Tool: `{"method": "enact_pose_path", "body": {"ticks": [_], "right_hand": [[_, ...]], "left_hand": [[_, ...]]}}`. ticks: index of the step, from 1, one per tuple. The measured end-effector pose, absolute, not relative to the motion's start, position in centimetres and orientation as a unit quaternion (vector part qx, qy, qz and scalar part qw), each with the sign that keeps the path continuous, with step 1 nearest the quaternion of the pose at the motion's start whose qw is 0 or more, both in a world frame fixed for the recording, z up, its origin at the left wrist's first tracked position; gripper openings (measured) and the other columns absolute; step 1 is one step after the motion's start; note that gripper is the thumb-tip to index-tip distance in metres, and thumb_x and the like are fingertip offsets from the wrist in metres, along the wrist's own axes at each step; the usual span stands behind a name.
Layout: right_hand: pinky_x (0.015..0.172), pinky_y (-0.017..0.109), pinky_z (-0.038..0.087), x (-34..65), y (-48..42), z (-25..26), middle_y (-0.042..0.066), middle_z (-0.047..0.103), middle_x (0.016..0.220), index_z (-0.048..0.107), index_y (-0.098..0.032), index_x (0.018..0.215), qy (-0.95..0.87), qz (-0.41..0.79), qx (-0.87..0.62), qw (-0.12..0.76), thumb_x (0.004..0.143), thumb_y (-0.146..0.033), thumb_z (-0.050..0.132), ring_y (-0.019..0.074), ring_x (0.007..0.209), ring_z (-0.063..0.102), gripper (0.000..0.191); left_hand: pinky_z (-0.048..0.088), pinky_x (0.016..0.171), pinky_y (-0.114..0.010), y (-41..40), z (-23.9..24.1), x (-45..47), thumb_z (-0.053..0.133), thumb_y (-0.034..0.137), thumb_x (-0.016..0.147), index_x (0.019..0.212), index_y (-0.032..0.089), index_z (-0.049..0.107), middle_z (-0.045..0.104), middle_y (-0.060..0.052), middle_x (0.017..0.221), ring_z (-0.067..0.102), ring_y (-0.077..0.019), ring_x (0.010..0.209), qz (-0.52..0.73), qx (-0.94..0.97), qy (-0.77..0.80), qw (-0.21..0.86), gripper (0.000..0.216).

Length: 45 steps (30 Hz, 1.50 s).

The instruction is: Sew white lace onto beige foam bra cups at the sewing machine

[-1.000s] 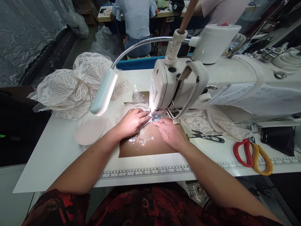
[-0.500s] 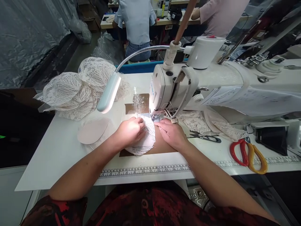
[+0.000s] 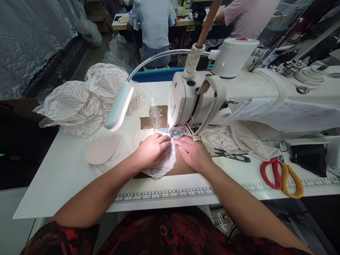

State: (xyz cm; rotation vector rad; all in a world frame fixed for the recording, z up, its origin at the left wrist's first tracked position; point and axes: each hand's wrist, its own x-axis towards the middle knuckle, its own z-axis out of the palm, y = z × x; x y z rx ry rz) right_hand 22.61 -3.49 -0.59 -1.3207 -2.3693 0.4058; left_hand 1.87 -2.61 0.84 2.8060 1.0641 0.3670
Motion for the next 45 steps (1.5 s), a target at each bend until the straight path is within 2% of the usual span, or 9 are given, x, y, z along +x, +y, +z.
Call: {"method": "enact_pose_path", "body": {"ticks": [8,14,23,32,40,45], "right_hand": [[0.060,0.027,0.031,22.0,-3.4,-0.1,0.005,0.062,0.085,0.067,-0.019,0.108,-0.863,0.101,-0.483,0.109,0.083,-0.009,0.041,0.0168,0.072,0.050,0.037],[0.062,0.028,0.031,21.6,-3.4,0.1,0.006,0.063,0.091,0.065,-0.018,0.111,-0.859,0.096,-0.492,0.103,0.089,-0.014,0.037,0.0176,0.078,0.053,0.036],[0.063,0.029,0.033,21.4,-3.3,-0.2,0.008,0.065,0.092,0.066,-0.018,0.109,-0.867,0.060,-0.485,0.102,0.089,-0.015,0.037,0.0188,0.077,0.054,0.035],[0.062,0.029,0.033,21.5,-3.3,-0.4,0.008,0.065,0.092,0.066,-0.017,0.109,-0.867,0.063,-0.481,0.115,0.090,-0.016,0.038,0.0189,0.079,0.055,0.034],[0.064,0.028,0.035,22.0,-3.5,-0.6,0.007,0.065,0.092,0.066,-0.018,0.109,-0.875,0.073,-0.459,0.134,0.089,-0.014,0.039,0.0179,0.079,0.055,0.034],[0.066,0.029,0.038,21.8,-3.4,-0.7,0.007,0.066,0.095,0.065,-0.017,0.116,-0.868,0.069,-0.476,0.126,0.090,-0.016,0.039,0.0191,0.083,0.057,0.037]], "left_hand": [[0.052,0.080,-0.042,-2.1,0.1,1.8,0.042,0.022,0.093,0.118,0.008,0.062,0.062,-0.016,0.122,0.057,-0.0244,0.094,0.134,0.936,0.323,0.026,0.035],[0.049,0.084,-0.041,-1.5,-0.3,1.3,0.043,0.016,0.092,0.121,0.011,0.060,0.060,-0.014,0.125,0.054,-0.0245,0.101,0.126,0.939,0.320,0.014,0.034],[0.046,0.091,-0.041,-1.0,0.0,1.1,0.038,0.021,0.097,0.120,0.015,0.062,0.061,-0.011,0.126,0.052,-0.0239,0.111,0.117,0.940,0.317,0.044,0.033],[0.043,0.093,-0.039,-0.2,-0.7,0.7,0.039,0.024,0.097,0.119,0.017,0.061,0.061,-0.009,0.126,0.051,-0.0226,0.112,0.136,0.940,0.307,0.056,0.032],[0.045,0.091,-0.038,-0.6,-0.4,0.7,0.043,0.022,0.095,0.119,0.014,0.061,0.063,-0.009,0.123,0.053,-0.0225,0.107,0.162,0.940,0.292,0.069,0.031],[0.047,0.091,-0.039,-0.4,-0.5,0.8,0.045,0.024,0.094,0.117,0.014,0.063,0.064,-0.011,0.121,0.055,-0.0234,0.107,0.185,0.933,0.302,0.065,0.031]]}}
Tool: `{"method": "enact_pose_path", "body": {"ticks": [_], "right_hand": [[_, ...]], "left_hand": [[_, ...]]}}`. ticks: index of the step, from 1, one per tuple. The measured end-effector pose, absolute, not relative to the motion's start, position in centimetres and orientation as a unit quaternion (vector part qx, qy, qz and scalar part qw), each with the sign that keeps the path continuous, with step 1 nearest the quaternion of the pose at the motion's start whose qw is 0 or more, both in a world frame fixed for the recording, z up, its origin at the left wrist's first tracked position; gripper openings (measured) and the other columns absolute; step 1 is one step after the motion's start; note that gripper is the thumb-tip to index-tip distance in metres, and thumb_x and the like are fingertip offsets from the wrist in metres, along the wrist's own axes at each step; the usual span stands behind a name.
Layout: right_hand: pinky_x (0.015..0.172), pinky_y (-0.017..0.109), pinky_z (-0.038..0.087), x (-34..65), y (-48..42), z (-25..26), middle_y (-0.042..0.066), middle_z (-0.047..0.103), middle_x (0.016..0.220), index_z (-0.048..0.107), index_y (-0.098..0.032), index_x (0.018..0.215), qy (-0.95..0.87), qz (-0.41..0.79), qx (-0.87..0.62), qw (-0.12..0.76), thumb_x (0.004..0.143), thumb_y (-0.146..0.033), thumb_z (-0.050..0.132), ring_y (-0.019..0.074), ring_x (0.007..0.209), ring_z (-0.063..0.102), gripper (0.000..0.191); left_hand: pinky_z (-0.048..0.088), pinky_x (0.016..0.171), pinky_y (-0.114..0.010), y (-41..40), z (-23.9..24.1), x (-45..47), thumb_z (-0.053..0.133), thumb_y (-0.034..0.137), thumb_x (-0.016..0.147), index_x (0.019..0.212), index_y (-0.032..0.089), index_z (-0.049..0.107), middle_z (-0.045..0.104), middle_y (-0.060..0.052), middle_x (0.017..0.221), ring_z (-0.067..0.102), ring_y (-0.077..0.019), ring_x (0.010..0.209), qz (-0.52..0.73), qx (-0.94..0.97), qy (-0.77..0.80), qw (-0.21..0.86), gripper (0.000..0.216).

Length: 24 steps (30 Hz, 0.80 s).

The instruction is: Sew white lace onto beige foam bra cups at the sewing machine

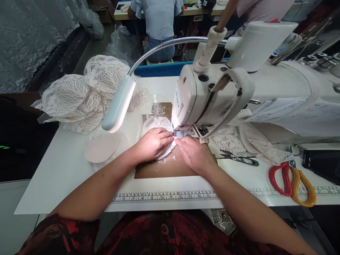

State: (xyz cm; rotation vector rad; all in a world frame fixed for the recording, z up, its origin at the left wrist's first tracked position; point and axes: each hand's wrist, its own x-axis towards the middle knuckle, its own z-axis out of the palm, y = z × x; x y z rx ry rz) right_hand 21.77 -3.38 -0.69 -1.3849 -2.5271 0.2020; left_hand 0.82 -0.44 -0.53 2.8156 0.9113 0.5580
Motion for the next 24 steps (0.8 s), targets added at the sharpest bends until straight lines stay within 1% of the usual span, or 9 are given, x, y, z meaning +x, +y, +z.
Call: {"method": "enact_pose_path", "body": {"ticks": [7,13,18,24], "right_hand": [[0.071,0.028,0.041,21.6,-3.1,-1.2,0.007,0.068,0.097,0.063,-0.019,0.121,-0.862,0.069,-0.487,0.125,0.091,-0.017,0.039,0.0192,0.086,0.058,0.038],[0.070,0.028,0.041,21.9,-3.3,-1.2,0.006,0.068,0.099,0.065,-0.021,0.116,-0.850,0.071,-0.503,0.141,0.091,-0.018,0.040,0.0190,0.086,0.059,0.035],[0.068,0.028,0.040,22.1,-3.3,-1.0,0.006,0.067,0.097,0.067,-0.022,0.109,-0.844,0.085,-0.507,0.150,0.089,-0.018,0.041,0.0185,0.082,0.059,0.033],[0.064,0.027,0.038,22.0,-3.3,-0.8,0.005,0.065,0.094,0.066,-0.023,0.111,-0.858,0.088,-0.484,0.146,0.089,-0.017,0.041,0.0177,0.079,0.056,0.035]], "left_hand": [[0.047,0.091,-0.043,-0.1,-0.8,0.7,0.047,0.028,0.093,0.120,0.015,0.060,0.062,-0.011,0.124,0.053,-0.0262,0.112,0.176,0.922,0.341,0.058,0.032],[0.043,0.093,-0.046,-0.8,-0.2,0.5,0.046,0.033,0.094,0.118,0.017,0.062,0.057,-0.012,0.130,0.050,-0.0285,0.114,0.142,0.933,0.327,0.053,0.033],[0.042,0.094,-0.045,-1.1,0.1,0.3,0.046,0.034,0.094,0.119,0.019,0.062,0.056,-0.012,0.130,0.051,-0.0272,0.114,0.140,0.939,0.304,0.076,0.034],[0.041,0.095,-0.043,-1.0,0.0,0.2,0.043,0.030,0.095,0.122,0.018,0.059,0.059,-0.010,0.129,0.050,-0.0252,0.115,0.141,0.947,0.277,0.085,0.034]]}}
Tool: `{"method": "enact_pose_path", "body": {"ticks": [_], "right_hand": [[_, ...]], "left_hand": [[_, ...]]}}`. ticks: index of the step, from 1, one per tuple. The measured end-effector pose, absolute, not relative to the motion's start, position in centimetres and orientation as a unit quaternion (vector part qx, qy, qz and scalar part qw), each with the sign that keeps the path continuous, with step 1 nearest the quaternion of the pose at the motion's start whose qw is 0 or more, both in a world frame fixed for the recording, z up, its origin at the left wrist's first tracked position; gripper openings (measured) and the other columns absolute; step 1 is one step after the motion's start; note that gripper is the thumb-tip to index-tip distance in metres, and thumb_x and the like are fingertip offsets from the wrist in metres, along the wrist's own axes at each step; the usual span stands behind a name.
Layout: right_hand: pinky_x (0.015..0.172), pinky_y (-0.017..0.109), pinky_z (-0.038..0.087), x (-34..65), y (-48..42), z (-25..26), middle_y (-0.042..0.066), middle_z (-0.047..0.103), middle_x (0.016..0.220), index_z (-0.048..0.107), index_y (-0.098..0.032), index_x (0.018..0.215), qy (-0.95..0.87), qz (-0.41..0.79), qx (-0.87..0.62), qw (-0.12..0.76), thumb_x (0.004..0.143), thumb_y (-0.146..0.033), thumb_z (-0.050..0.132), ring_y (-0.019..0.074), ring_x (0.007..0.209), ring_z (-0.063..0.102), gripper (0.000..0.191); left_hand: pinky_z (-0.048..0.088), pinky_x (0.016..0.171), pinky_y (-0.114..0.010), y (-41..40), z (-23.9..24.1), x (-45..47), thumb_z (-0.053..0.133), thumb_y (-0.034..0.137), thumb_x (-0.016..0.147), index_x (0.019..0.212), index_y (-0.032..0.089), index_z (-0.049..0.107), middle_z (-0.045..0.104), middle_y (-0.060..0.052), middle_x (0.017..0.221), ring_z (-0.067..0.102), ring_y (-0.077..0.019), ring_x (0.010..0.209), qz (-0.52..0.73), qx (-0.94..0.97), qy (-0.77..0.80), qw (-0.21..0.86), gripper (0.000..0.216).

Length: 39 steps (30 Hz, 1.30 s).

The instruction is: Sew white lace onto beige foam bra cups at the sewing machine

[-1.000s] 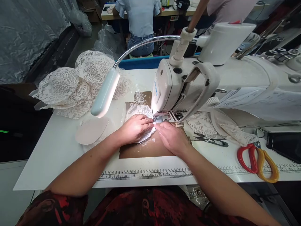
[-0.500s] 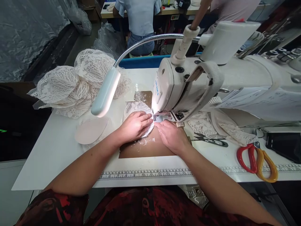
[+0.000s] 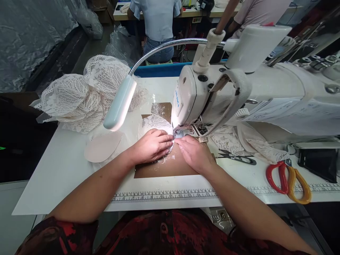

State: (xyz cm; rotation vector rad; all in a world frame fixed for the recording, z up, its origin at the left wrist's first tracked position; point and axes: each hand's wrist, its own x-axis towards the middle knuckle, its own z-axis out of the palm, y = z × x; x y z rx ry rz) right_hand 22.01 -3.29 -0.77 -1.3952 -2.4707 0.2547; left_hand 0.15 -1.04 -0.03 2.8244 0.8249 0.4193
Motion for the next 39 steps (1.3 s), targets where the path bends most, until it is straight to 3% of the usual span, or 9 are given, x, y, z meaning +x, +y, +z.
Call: {"method": "enact_pose_path", "body": {"ticks": [8,15,32,39], "right_hand": [[0.057,0.027,0.031,22.00,-3.48,-0.77,0.005,0.062,0.086,0.068,-0.021,0.110,-0.886,0.037,-0.444,0.128,0.085,-0.009,0.040,0.0153,0.071,0.051,0.039],[0.055,0.027,0.027,21.90,-3.40,-0.84,0.005,0.061,0.086,0.069,-0.020,0.107,-0.900,0.043,-0.417,0.122,0.085,-0.010,0.041,0.0136,0.067,0.046,0.037],[0.058,0.029,0.030,22.05,-3.59,-0.87,0.005,0.064,0.087,0.069,-0.020,0.099,-0.882,0.032,-0.452,0.129,0.084,-0.009,0.043,0.0169,0.075,0.053,0.033],[0.060,0.028,0.035,22.20,-3.59,-0.97,0.005,0.066,0.092,0.068,-0.019,0.099,-0.865,0.048,-0.474,0.155,0.085,-0.011,0.045,0.0170,0.078,0.056,0.029]], "left_hand": [[0.041,0.095,-0.041,-0.85,0.28,-0.19,0.041,0.028,0.097,0.110,0.017,0.064,0.060,-0.008,0.128,0.051,-0.0228,0.114,0.129,0.952,0.260,0.098,0.028],[0.042,0.096,-0.040,-0.61,0.23,-0.23,0.042,0.024,0.096,0.114,0.017,0.061,0.058,-0.007,0.131,0.050,-0.0232,0.115,0.110,0.958,0.251,0.090,0.027],[0.042,0.094,-0.042,-1.22,-0.02,0.46,0.044,0.030,0.096,0.121,0.016,0.059,0.060,-0.009,0.128,0.051,-0.0250,0.113,0.128,0.944,0.292,0.080,0.033],[0.043,0.091,-0.038,-1.11,-0.17,0.29,0.046,0.030,0.095,0.107,0.017,0.064,0.065,-0.008,0.115,0.055,-0.0211,0.105,0.156,0.942,0.279,0.105,0.025]]}}
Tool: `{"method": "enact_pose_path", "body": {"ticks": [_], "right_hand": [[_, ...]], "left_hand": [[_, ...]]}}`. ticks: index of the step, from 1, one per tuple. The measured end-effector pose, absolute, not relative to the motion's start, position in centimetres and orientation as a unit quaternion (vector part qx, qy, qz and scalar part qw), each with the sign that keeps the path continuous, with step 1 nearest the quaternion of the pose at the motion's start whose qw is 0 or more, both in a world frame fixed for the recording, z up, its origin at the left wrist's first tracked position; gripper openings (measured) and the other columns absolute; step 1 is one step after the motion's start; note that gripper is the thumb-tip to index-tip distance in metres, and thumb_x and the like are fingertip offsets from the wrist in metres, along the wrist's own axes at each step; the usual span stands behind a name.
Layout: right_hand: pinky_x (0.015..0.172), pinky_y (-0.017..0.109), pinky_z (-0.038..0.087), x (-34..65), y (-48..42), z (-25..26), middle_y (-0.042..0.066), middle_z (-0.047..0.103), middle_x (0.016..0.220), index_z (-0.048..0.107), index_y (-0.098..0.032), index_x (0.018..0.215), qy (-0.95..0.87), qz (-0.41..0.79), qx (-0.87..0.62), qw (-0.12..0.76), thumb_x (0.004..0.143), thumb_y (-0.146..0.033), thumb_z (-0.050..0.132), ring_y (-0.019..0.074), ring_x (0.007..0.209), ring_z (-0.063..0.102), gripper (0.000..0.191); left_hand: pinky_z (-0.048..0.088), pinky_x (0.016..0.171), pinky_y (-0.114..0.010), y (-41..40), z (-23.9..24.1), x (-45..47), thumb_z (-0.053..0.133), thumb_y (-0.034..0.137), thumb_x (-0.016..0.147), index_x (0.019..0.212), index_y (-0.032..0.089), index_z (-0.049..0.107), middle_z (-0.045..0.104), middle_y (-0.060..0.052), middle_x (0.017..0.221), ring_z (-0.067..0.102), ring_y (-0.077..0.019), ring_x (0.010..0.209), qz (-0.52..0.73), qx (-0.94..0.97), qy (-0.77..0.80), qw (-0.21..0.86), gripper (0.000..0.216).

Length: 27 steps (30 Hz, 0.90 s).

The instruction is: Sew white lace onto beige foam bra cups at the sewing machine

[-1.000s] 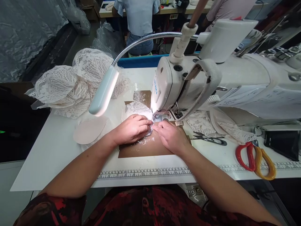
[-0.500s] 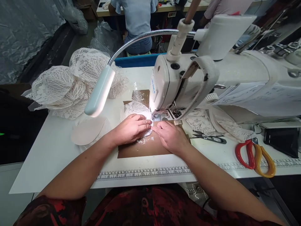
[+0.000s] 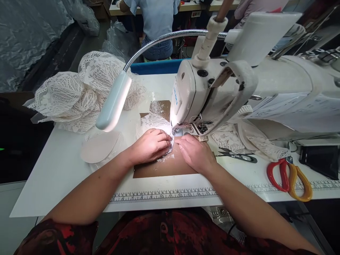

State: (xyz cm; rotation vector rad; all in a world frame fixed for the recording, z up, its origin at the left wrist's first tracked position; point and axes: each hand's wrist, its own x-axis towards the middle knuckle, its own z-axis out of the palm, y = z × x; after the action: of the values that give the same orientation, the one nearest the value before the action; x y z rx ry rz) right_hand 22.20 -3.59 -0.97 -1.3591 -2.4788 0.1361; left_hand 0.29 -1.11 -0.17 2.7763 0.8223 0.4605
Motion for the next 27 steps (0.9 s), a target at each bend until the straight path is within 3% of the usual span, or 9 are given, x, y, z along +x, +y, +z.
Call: {"method": "enact_pose_path", "body": {"ticks": [8,13,27], "right_hand": [[0.066,0.028,0.041,22.6,-3.7,-1.3,0.005,0.068,0.089,0.070,-0.017,0.098,-0.872,0.069,-0.438,0.209,0.087,-0.017,0.047,0.0166,0.079,0.059,0.025],[0.068,0.029,0.043,22.9,-4.0,-1.2,0.005,0.067,0.085,0.071,-0.017,0.096,-0.888,0.089,-0.391,0.224,0.088,-0.019,0.049,0.0162,0.076,0.059,0.024],[0.071,0.030,0.044,22.7,-4.3,-1.3,0.005,0.067,0.091,0.067,-0.019,0.110,-0.903,0.083,-0.372,0.197,0.088,-0.019,0.048,0.0166,0.080,0.058,0.028]], "left_hand": [[0.046,0.080,-0.035,-0.8,0.7,-0.3,0.052,0.031,0.090,0.086,0.014,0.065,0.063,-0.010,0.092,0.056,-0.0205,0.090,0.177,0.940,0.258,0.137,0.022],[0.045,0.080,-0.035,-1.0,1.3,-0.5,0.052,0.028,0.088,0.082,0.015,0.066,0.060,-0.008,0.083,0.055,-0.0205,0.086,0.156,0.939,0.269,0.147,0.020],[0.044,0.087,-0.035,-1.2,1.3,-0.4,0.052,0.025,0.087,0.081,0.016,0.065,0.064,-0.007,0.085,0.057,-0.0212,0.092,0.153,0.922,0.300,0.193,0.017]]}}
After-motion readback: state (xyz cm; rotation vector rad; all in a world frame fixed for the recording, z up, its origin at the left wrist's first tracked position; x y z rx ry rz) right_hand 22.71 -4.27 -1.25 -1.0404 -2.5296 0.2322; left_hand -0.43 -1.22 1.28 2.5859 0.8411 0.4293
